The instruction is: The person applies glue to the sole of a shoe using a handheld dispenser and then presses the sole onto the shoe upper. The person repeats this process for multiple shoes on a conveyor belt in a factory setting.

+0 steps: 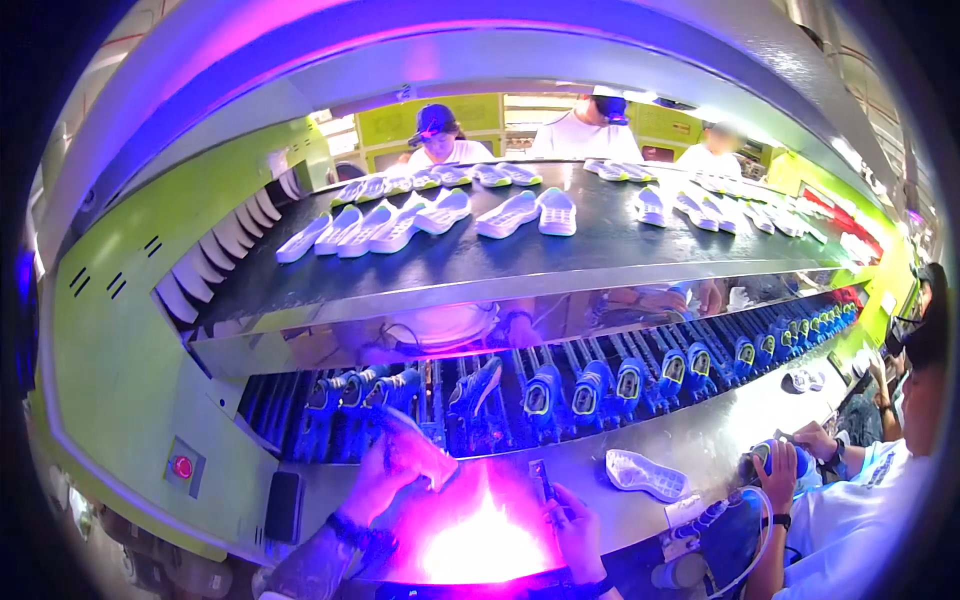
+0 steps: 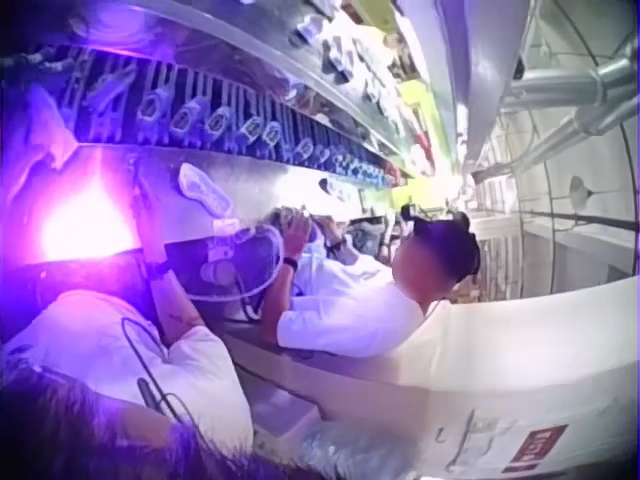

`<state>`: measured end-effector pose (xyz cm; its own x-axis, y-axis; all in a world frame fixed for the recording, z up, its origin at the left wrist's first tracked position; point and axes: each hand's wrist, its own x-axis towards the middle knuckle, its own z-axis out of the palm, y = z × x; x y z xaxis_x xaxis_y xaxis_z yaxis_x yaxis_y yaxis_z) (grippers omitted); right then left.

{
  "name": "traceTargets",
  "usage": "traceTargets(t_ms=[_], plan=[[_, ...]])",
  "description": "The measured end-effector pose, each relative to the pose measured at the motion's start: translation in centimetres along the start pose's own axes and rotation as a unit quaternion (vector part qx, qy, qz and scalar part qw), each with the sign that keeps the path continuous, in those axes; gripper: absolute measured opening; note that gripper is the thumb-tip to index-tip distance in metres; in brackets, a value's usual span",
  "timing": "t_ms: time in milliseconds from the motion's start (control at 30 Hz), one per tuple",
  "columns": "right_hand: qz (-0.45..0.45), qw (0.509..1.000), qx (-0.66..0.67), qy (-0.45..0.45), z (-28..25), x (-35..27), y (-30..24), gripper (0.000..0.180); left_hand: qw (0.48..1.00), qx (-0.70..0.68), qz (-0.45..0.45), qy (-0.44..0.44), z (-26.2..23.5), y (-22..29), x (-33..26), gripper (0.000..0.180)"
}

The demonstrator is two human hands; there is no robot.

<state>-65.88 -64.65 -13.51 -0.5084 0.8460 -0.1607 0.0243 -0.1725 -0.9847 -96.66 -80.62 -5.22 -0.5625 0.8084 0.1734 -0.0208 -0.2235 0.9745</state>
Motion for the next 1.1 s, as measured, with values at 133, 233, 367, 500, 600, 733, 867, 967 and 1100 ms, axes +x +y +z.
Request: traceTargets(t_ms=[133, 233, 367, 500, 600, 733, 867, 967, 1100], plan=[[-0.173, 0.97, -0.161, -0.046, 5.1, -4.2, -7.2, 0.036, 0.974, 0.201, 0.102, -0.003, 0.7, 3.7, -8.2, 0.073], [-0.259, 0.93, -0.24, -0.098, 8.6, -6.4, -11.2, 0.03, 0.975, 0.191, 0.113, 0.004, -0.7, 1.2, -13.1, 0.063], [-0.255, 0.927, -0.249, -0.115, 10.2, -7.6, -13.4, 0.031, 0.935, 0.296, 0.162, -0.108, -2.2, 3.8, -13.6, 0.05], [-0.214, 0.936, -0.258, -0.107, 11.8, -7.5, -15.6, 0.033, 0.813, 0.455, 0.336, -0.135, -2.7, 6.5, -13.3, 0.035], [-0.216, 0.934, -0.26, -0.114, 12.6, -7.0, -16.1, 0.033, 0.726, 0.505, 0.446, -0.14, -2.9, 8.3, -11.8, 0.031], [-0.175, 0.944, -0.251, -0.124, 13.1, -7.4, -16.1, 0.031, 0.712, 0.502, 0.467, -0.152, -3.5, 8.5, -11.3, 0.031], [-0.117, 0.956, -0.244, -0.117, 13.2, -8.9, -16.3, 0.031, 0.709, 0.514, 0.458, -0.155, -4.2, 8.4, -11.1, 0.041], [-0.095, 0.965, -0.225, -0.096, 13.2, -9.9, -14.7, 0.032, 0.728, 0.495, 0.454, -0.136, -4.0, 8.2, -10.9, 0.041], [-0.108, 0.96, -0.241, -0.09, 12.2, -11.7, -11.8, 0.035, 0.739, 0.499, 0.433, -0.135, -4.1, 7.7, -11.0, 0.04]])
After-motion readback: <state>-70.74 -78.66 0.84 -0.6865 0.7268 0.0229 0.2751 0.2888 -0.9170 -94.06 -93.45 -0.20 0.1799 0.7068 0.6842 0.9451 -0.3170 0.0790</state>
